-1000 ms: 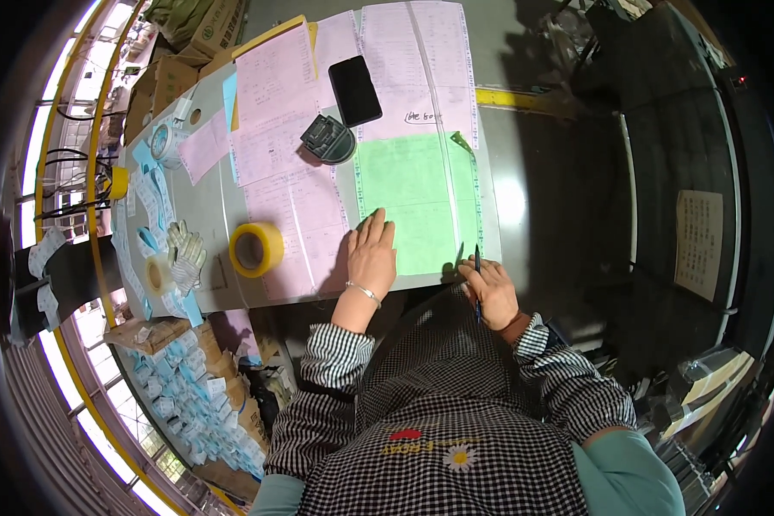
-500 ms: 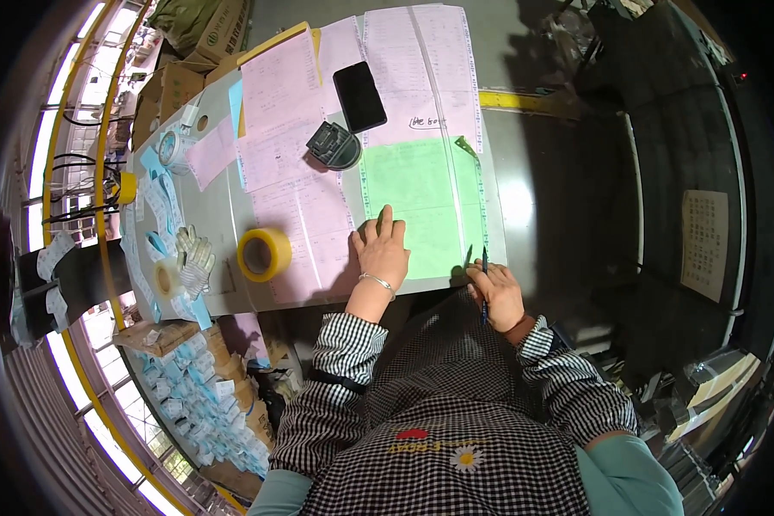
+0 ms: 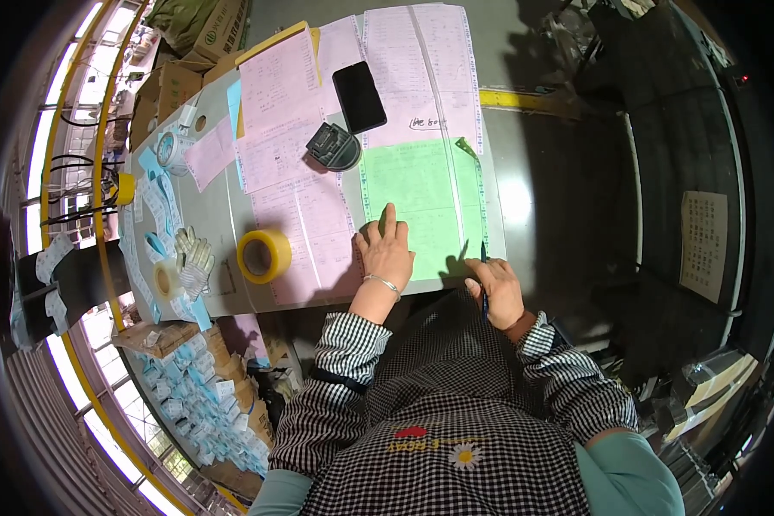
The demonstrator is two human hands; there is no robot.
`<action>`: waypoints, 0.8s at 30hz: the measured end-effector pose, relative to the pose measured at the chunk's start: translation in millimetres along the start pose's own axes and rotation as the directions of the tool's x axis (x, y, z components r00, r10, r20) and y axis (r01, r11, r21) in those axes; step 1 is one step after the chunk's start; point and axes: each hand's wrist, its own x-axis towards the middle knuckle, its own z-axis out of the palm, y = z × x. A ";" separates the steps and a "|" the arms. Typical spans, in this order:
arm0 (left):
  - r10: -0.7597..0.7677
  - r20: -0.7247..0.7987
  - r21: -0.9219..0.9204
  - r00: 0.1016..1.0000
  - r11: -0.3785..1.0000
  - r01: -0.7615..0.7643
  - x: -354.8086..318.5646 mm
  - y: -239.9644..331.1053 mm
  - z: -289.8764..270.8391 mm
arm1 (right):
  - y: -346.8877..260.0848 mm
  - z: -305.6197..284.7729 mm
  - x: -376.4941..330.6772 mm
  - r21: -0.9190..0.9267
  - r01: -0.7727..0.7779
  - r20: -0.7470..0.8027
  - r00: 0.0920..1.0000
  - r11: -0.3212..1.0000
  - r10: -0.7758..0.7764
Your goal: The recorder writes on a green sheet, then moves and organizes several long, packaged building components in a manufacturing warehouse.
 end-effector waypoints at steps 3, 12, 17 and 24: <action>0.002 0.017 0.017 1.000 1.000 -0.002 2.1 1.1 -2.8 | -4.8 1.6 8.7 0.096 0.002 -0.087 0.996 0.995 0.006; 0.009 0.049 0.040 0.999 0.999 -0.011 4.1 -0.1 -8.0 | -14.3 -2.4 31.1 0.242 -0.089 -0.008 0.996 0.966 0.093; 0.017 0.028 0.054 0.999 0.998 -0.019 4.5 1.2 -7.3 | -6.4 17.1 50.5 0.638 -0.255 -0.076 0.918 0.726 0.389; 0.021 0.023 0.060 1.000 0.998 -0.022 4.0 1.2 -6.4 | 5.3 43.0 82.4 0.795 -0.182 -0.120 0.887 0.578 0.445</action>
